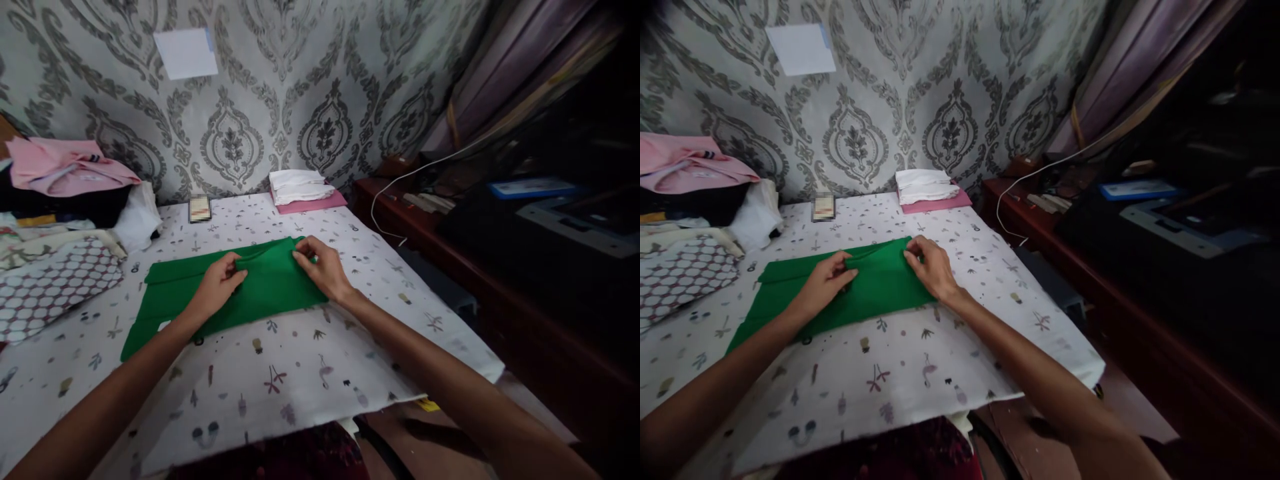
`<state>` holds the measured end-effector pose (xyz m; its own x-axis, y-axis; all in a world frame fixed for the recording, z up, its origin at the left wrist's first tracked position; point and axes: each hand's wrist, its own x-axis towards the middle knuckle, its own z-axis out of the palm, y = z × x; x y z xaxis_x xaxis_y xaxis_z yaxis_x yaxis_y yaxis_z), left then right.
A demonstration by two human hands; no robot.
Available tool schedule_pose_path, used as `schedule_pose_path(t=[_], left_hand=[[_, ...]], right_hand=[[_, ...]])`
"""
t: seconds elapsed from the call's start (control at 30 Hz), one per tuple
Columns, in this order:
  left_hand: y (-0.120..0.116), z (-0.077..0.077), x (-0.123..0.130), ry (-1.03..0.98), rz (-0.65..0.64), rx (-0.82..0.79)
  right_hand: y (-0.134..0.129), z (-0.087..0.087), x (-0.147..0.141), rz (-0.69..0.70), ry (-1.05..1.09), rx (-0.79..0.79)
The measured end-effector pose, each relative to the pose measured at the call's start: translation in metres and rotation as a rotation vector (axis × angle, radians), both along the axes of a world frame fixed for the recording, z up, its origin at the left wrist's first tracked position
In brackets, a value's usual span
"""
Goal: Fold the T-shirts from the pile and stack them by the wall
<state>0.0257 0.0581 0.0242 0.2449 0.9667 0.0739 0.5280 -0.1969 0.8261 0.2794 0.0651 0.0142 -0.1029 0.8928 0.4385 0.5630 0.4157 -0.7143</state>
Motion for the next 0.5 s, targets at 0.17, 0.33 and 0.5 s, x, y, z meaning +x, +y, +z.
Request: schedule_pose_path(t=[0.17, 0.33, 0.5], left_hand=[[0.024, -0.017, -0.006, 0.22, -0.02, -0.056], [0.019, -0.016, -0.008, 0.351, -0.03, 0.216], [0.023, -0.018, -0.003, 0.472, -0.033, 0.122]], right_hand=[[0.016, -0.01, 0.004, -0.097, -0.216, -0.088], [-0.004, -0.012, 0.015, -0.059, -0.215, -0.045], [-0.013, -0.017, 0.025, -0.001, -0.364, -0.055]])
